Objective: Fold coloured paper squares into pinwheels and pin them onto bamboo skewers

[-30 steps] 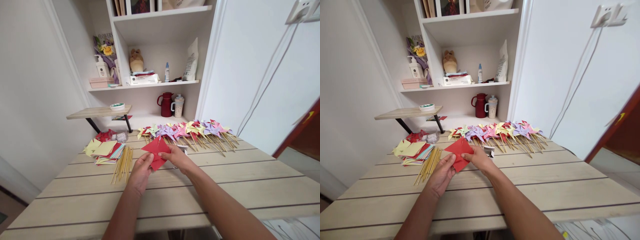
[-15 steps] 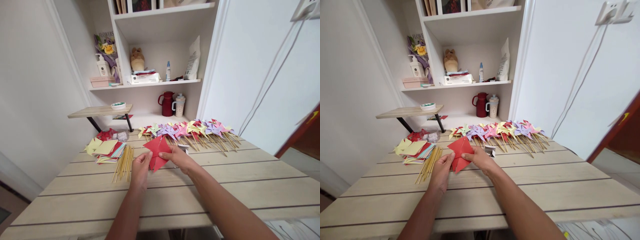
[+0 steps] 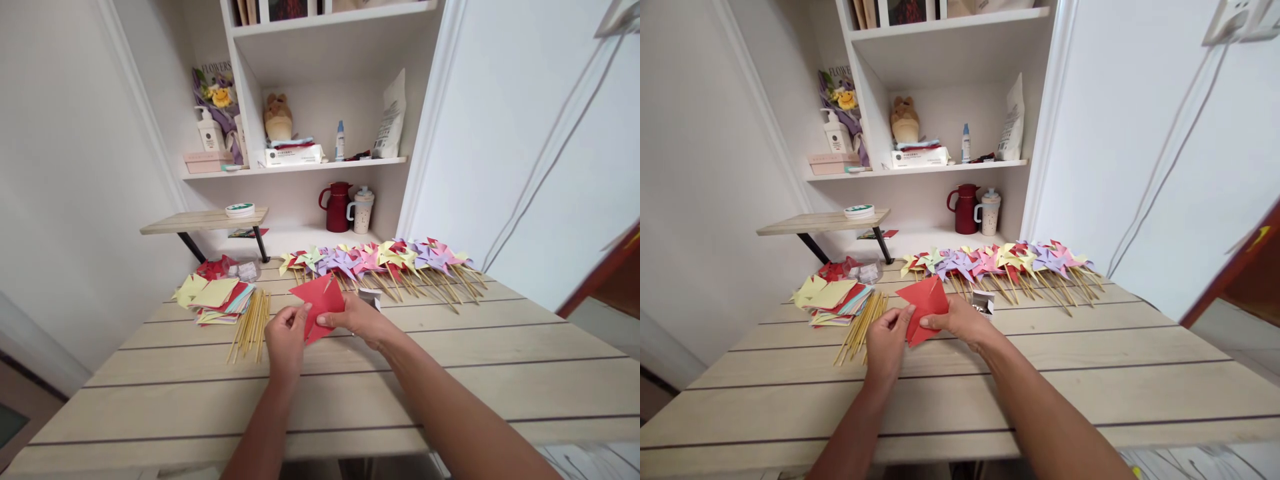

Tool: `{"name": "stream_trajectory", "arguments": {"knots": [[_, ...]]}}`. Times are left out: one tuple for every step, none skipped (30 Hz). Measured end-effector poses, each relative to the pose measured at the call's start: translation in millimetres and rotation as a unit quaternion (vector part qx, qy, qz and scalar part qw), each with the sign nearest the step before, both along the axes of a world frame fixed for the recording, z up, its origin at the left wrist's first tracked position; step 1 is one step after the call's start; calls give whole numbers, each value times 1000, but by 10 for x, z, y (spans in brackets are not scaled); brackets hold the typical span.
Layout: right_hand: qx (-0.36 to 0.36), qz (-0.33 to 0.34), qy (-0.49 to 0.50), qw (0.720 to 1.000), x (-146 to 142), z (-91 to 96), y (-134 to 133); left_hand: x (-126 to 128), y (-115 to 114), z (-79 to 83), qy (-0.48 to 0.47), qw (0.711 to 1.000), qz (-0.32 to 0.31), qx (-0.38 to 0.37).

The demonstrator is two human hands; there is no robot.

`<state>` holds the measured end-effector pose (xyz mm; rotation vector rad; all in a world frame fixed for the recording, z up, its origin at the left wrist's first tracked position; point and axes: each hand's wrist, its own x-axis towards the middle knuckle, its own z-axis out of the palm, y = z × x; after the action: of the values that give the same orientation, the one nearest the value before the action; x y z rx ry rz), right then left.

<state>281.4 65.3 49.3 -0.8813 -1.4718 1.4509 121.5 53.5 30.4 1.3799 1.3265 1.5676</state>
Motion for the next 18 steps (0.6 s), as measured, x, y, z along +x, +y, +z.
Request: {"name": "stream_trajectory", "arguments": {"knots": [[2,0,-2,1000,2,-5,3,3,-2,1,3,1000,4,5],[3,-1,-4,1000,2,-10,5,5,-3,3,5,1000,6,10],[5,-4,-6,1000,1,-14,7,6,-5,4,5,1000,7,13],[7,-10,-7,1000,-2,-18,9,5,-6,4,5,1000,7,15],[8,-18,-7,1000,-6,-22,11,3,-5,2,6,1000,7,16],[8,-26,-6,1000,-10,-24,11,0,-3,-3,9,1000,7,16],[8,-33,-5,999,-16,-25,12,-5,1,-10,13,1000,6,14],[6,-38,-2,999,-21,-25,11,-11,7,-19,16,1000,2,11],[2,-41,3,999,-25,-24,11,-15,13,-30,14,1000,-7,6],[-4,-43,7,999,-29,-23,10,-17,18,-39,4,1000,-23,-3],[-10,-44,11,999,-32,-22,9,-15,21,-45,-17,999,-42,-15],[-15,-44,16,999,-34,-21,9,-10,21,-46,-48,997,-62,-27],[-19,-44,20,999,-36,-22,10,0,17,-40,-87,992,-80,-38],[-20,-44,24,999,-37,-24,13,13,9,-28,-128,986,-99,-48],[-20,-46,27,998,-37,-28,17,29,-3,-10,-168,977,-118,-56],[-18,-50,30,998,-37,-33,23,45,-17,12,-203,967,-138,-61],[-16,-55,33,998,-36,-38,29,60,-32,34,-233,957,-163,-65],[-15,-63,34,997,-36,-43,36,72,-45,55,-254,946,-189,-68]]}}
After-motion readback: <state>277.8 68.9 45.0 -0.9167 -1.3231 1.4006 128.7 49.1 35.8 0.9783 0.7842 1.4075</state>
